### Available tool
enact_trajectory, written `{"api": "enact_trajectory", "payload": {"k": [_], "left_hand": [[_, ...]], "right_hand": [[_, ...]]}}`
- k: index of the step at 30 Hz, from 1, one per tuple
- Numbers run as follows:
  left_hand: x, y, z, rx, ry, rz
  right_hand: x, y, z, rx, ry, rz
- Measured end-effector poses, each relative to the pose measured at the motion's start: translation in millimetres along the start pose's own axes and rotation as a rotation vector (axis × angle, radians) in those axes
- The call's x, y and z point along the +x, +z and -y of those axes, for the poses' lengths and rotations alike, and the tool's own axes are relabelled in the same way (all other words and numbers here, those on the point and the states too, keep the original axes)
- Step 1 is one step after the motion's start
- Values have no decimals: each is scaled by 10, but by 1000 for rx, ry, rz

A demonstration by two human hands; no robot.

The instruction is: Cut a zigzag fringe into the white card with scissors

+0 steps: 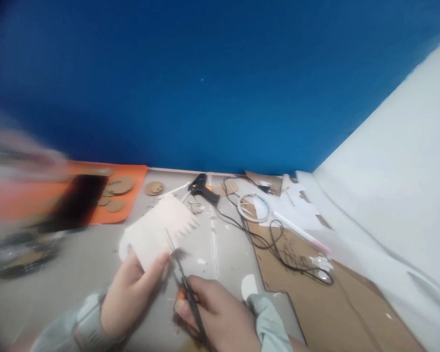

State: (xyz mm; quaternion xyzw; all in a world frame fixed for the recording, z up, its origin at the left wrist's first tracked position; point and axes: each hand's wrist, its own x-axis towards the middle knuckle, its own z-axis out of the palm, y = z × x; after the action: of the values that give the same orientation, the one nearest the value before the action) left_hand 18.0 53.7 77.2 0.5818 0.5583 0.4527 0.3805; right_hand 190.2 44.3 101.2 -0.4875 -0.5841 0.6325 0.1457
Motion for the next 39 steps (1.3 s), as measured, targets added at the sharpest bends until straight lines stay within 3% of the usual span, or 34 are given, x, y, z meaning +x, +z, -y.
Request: {"api": "enact_trajectory", "payload": {"k": [4, 9, 21, 28, 33, 39], "left_hand": [[0, -2, -17, -3, 8, 19], [6, -10, -43, -14, 17, 41], [19, 8, -57, -71, 4, 63], [17, 9, -28, -55, 7, 60], [10, 15, -33, -54, -10, 53], [-2, 22, -8, -83, -1, 38]], "right_hand": [[-7, 3, 25, -20, 11, -62], [13, -12, 5, -12, 13, -1], [-13, 1, -43, -3, -43, -74], [37, -19, -42, 67, -6, 37], [34, -16, -39, 83, 13, -24], [36, -8, -77, 90, -26, -5]]}}
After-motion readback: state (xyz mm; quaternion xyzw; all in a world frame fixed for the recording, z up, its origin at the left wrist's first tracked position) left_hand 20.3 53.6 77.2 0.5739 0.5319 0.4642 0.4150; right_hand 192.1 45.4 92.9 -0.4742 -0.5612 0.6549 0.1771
